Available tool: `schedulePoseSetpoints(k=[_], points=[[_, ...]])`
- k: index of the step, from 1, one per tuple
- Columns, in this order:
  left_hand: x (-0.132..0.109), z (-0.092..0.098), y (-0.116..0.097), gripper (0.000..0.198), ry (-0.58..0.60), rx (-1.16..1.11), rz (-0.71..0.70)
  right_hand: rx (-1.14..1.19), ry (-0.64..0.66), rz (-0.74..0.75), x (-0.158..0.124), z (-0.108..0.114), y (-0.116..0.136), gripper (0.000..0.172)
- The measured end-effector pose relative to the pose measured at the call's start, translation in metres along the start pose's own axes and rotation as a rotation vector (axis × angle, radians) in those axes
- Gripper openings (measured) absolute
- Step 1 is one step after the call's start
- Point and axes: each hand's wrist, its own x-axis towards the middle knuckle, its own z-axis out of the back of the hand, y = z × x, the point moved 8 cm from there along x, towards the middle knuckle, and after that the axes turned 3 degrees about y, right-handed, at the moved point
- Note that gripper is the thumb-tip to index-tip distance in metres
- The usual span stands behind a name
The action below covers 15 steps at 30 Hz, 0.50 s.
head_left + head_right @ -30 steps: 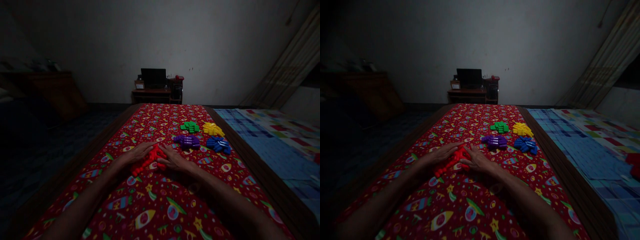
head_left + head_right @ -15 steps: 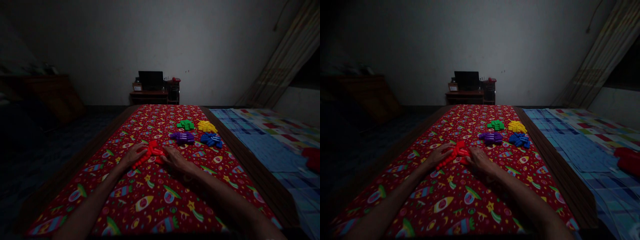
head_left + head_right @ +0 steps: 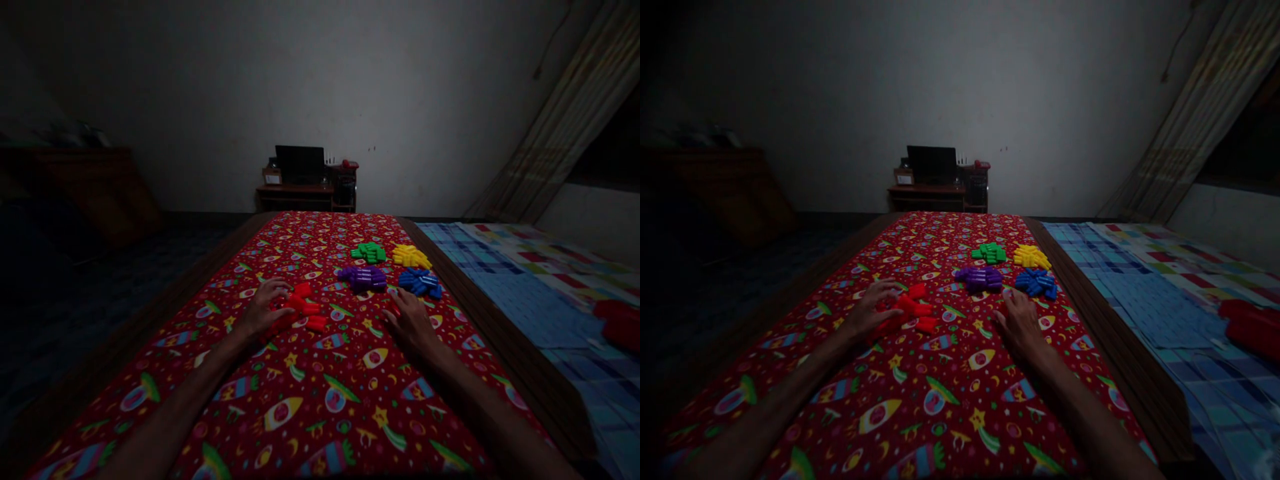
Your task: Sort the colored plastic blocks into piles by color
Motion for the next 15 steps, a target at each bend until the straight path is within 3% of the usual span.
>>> schedulePoseSetpoints(k=[2,4,8,11,13,15], points=[[-0.002,-0.002,-0.011,0.019,0.019,-0.025,0.005,0.083,0.007,0.093,0.006,-0.004,0.030,0.032],[-0.006,-0.006,-0.017,0.017,0.043,-0.054,0.044,0.231,0.108,0.231,0.012,-0.014,0.071,0.030],[-0.016,-0.020,-0.022,0.017,0.141,-0.071,0.123,0.377,0.301,0.435,0.014,-0.040,0.145,0.056],[-0.019,-0.025,-0.020,0.016,0.165,-0.069,0.146,0.357,0.316,0.448,0.013,-0.058,0.160,0.057],[-0.020,-0.025,-0.016,0.016,0.148,-0.058,0.165,0.349,0.316,0.452,0.011,-0.065,0.153,0.047],[-0.020,-0.024,-0.014,0.018,0.133,-0.051,0.176,0.344,0.304,0.453,0.007,-0.064,0.137,0.048]])
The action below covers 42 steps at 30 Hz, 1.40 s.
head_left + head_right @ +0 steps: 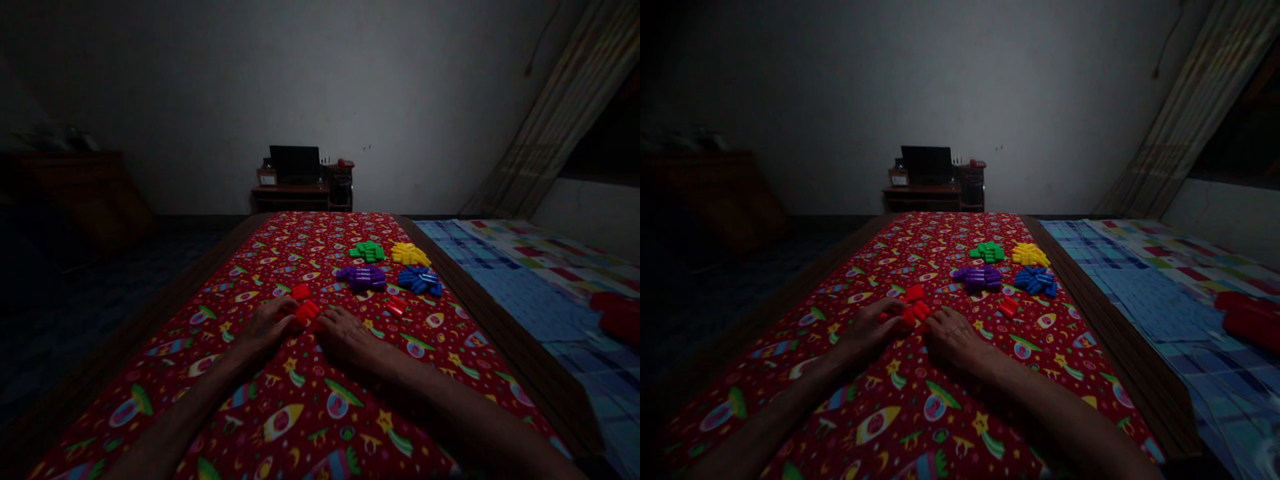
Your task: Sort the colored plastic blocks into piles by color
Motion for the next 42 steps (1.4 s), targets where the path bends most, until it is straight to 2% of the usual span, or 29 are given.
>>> schedulePoseSetpoints(k=[3,8,10,12,16,19,22,24,27,30,32,34,37,42], points=[[-0.001,0.001,-0.004,0.026,-0.013,0.011,-0.028,-0.047,-0.034,-0.049,-0.021,0.020,-0.021,0.049],[-0.001,-0.001,-0.017,0.030,-0.003,-0.015,-0.039,-0.286,-0.071,-0.293,-0.053,0.069,-0.056,0.021],[0.000,-0.005,-0.024,0.030,-0.020,-0.057,-0.034,-0.354,-0.090,-0.359,-0.060,0.083,-0.063,0.017],[0.003,-0.012,-0.032,0.029,-0.037,-0.119,-0.031,-0.348,-0.160,-0.361,-0.062,0.092,-0.061,0.017],[0.013,-0.042,-0.055,0.024,-0.016,-0.225,-0.028,-0.108,-0.337,-0.216,-0.053,0.092,-0.032,0.029],[0.022,-0.070,-0.075,0.021,0.069,-0.297,-0.037,0.104,-0.272,-0.117,-0.044,0.075,-0.013,0.047],[0.029,-0.079,-0.086,0.022,0.100,-0.329,-0.064,0.162,-0.206,-0.129,-0.045,0.071,-0.017,0.048],[0.032,-0.069,-0.084,0.021,0.066,-0.248,-0.098,0.103,-0.246,-0.204,-0.053,0.085,-0.036,0.038],[0.032,-0.047,-0.073,0.023,0.035,0.003,-0.198,-0.066,-0.334,-0.365,-0.072,0.117,-0.072,0.026],[0.029,-0.041,-0.059,0.026,0.104,0.238,-0.245,-0.235,-0.350,-0.457,-0.088,0.138,-0.098,0.024],[0.025,-0.047,-0.050,0.025,0.186,0.352,-0.242,-0.271,-0.299,-0.490,-0.093,0.138,-0.108,0.023],[0.022,-0.055,-0.045,0.024,0.242,0.414,-0.241,-0.230,-0.194,-0.533,-0.093,0.128,-0.112,0.027],[0.018,-0.058,-0.040,0.024,0.223,0.415,-0.237,-0.155,-0.101,-0.589,-0.090,0.116,-0.109,0.041],[0.019,-0.047,-0.038,0.032,0.106,0.274,-0.190,-0.224,-0.219,-0.528,-0.081,0.127,-0.093,0.040]])
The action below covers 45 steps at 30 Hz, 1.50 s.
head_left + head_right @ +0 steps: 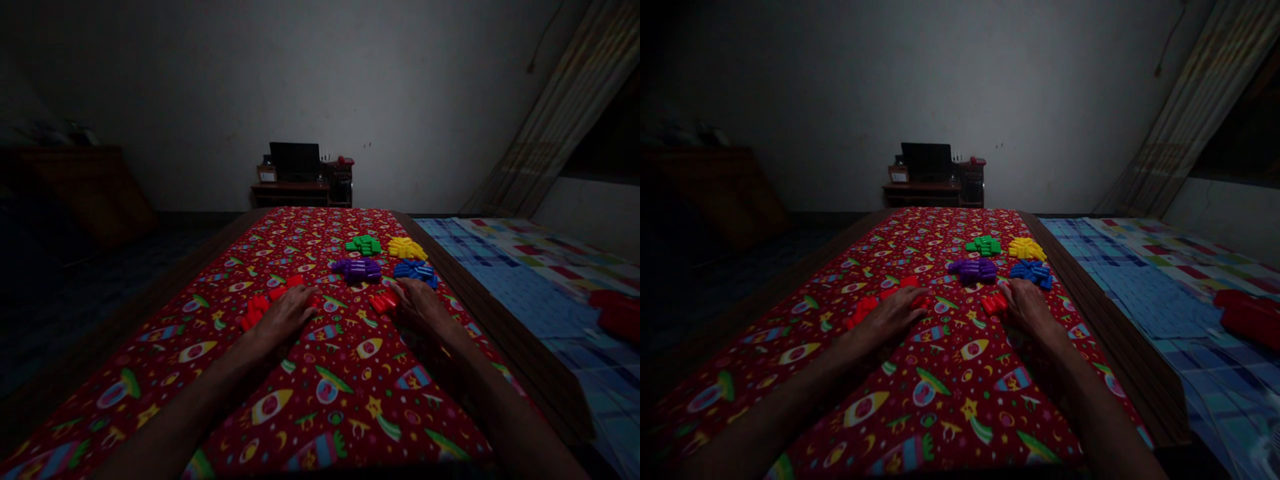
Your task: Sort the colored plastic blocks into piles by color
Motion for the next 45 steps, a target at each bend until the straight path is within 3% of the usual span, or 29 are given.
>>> schedulePoseSetpoints(k=[3,5,8,11,15,17,21,23,26,28,30,33,38,45], points=[[0.005,0.003,-0.012,0.028,-0.038,-0.150,0.051,0.077,-0.112,0.087,-0.002,0.005,0.015,0.033],[0.008,-0.002,-0.024,0.025,-0.022,-0.225,0.064,0.158,-0.115,0.177,-0.007,-0.003,0.034,0.027],[0.007,-0.015,-0.040,0.023,0.004,-0.294,0.048,0.207,0.005,0.338,-0.017,-0.027,0.071,0.027],[0.005,-0.025,-0.045,0.013,-0.005,-0.388,0.046,0.166,0.128,0.433,-0.026,-0.050,0.102,0.039],[0.008,-0.031,-0.039,0.016,0.048,-0.539,0.077,0.066,0.173,0.381,-0.027,-0.064,0.103,0.055],[0.011,-0.020,-0.031,0.016,-0.006,-0.469,0.068,0.051,0.181,0.377,-0.029,-0.068,0.096,0.051],[0.016,0.012,-0.007,0.025,-0.173,-0.061,-0.011,0.060,0.150,0.428,-0.037,-0.071,0.087,0.047],[0.018,0.017,0.012,0.033,-0.166,0.102,-0.007,0.048,0.147,0.445,-0.036,-0.072,0.089,0.037],[0.018,0.013,0.047,0.040,-0.070,0.213,0.125,-0.006,0.169,0.387,-0.023,-0.069,0.088,0.015],[0.016,0.006,0.063,0.041,0.005,0.203,0.201,-0.049,0.115,0.301,-0.010,-0.055,0.080,0.013],[0.015,0.004,0.065,0.041,0.024,0.170,0.201,-0.081,0.006,0.229,-0.002,-0.033,0.067,0.014],[0.016,0.007,0.054,0.039,-0.014,0.160,0.147,-0.126,-0.110,0.151,-0.001,-0.007,0.044,0.016],[0.017,0.007,0.018,0.038,-0.029,0.063,0.069,-0.193,-0.023,0.077,-0.006,-0.005,0.018,0.017],[0.020,-0.026,-0.052,0.041,0.066,-0.327,-0.111,-0.212,-0.015,-0.110,0.002,0.009,-0.012,0.029]])
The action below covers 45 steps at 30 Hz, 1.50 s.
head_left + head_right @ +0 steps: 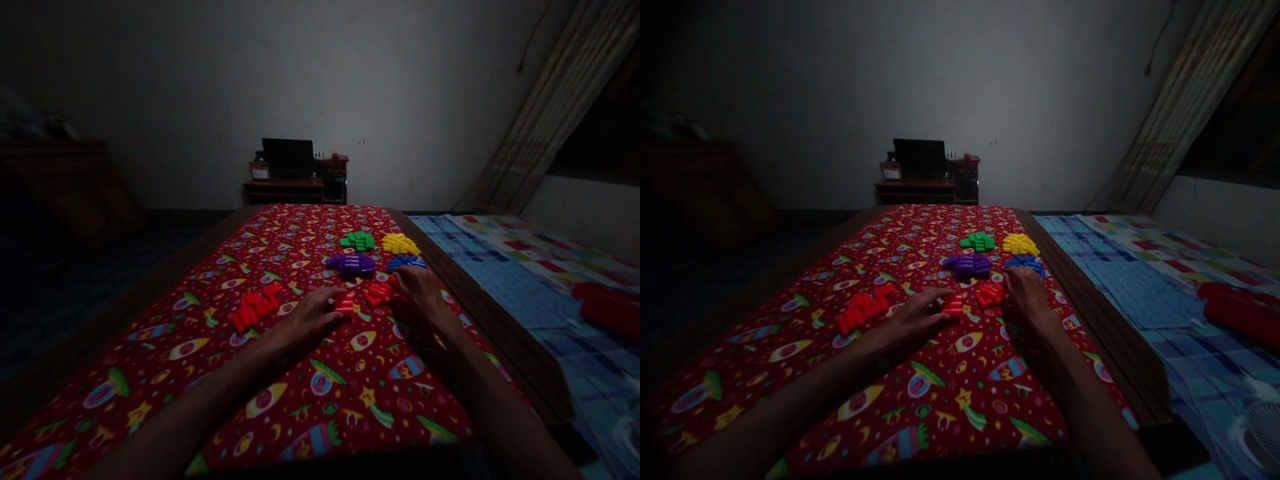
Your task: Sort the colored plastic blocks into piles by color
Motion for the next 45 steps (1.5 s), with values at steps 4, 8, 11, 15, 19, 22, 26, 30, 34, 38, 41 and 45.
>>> schedulePoseSetpoints(k=[4,8,11,15,19,22,26,30,34,38,41,45], points=[[0.013,-0.022,-0.008,0.043,0.064,-0.077,-0.057,-0.123,0.055,-0.084,-0.005,-0.006,-0.014,0.027],[0.029,-0.027,-0.001,0.048,0.024,-0.071,-0.076,-0.135,0.112,-0.102,-0.011,-0.014,-0.013,0.025],[0.037,-0.031,0.000,0.046,-0.009,-0.094,-0.101,-0.137,0.162,-0.132,-0.010,-0.018,-0.013,0.021],[0.035,-0.038,-0.006,0.040,0.029,-0.178,-0.156,-0.020,0.162,-0.128,-0.005,-0.014,-0.020,0.024],[0.027,-0.042,-0.010,0.039,0.093,-0.237,-0.161,0.164,0.144,-0.025,-0.001,-0.005,-0.028,0.027],[0.025,-0.039,-0.014,0.035,0.065,-0.195,-0.157,0.287,0.104,-0.008,0.001,0.004,-0.033,0.035],[0.028,-0.033,-0.018,0.026,-0.033,-0.074,-0.159,0.522,0.208,-0.013,0.002,0.001,-0.020,0.047],[0.028,-0.037,-0.015,0.024,-0.067,-0.018,-0.161,0.594,0.369,-0.011,-0.002,-0.015,0.005,0.050],[0.026,-0.037,-0.015,0.023,-0.071,0.017,-0.138,0.351,0.333,-0.016,-0.006,-0.016,0.012,0.043],[0.022,-0.016,-0.019,0.028,0.004,0.092,-0.127,0.242,0.279,0.007,-0.008,-0.010,0.006,0.043],[0.015,0.021,-0.002,0.034,0.048,0.235,-0.058,0.252,0.199,0.053,-0.006,-0.005,0.005,0.045],[-0.009,0.083,0.055,0.035,-0.047,0.477,0.219,0.265,0.117,0.088,-0.006,0.002,0.014,0.049]])
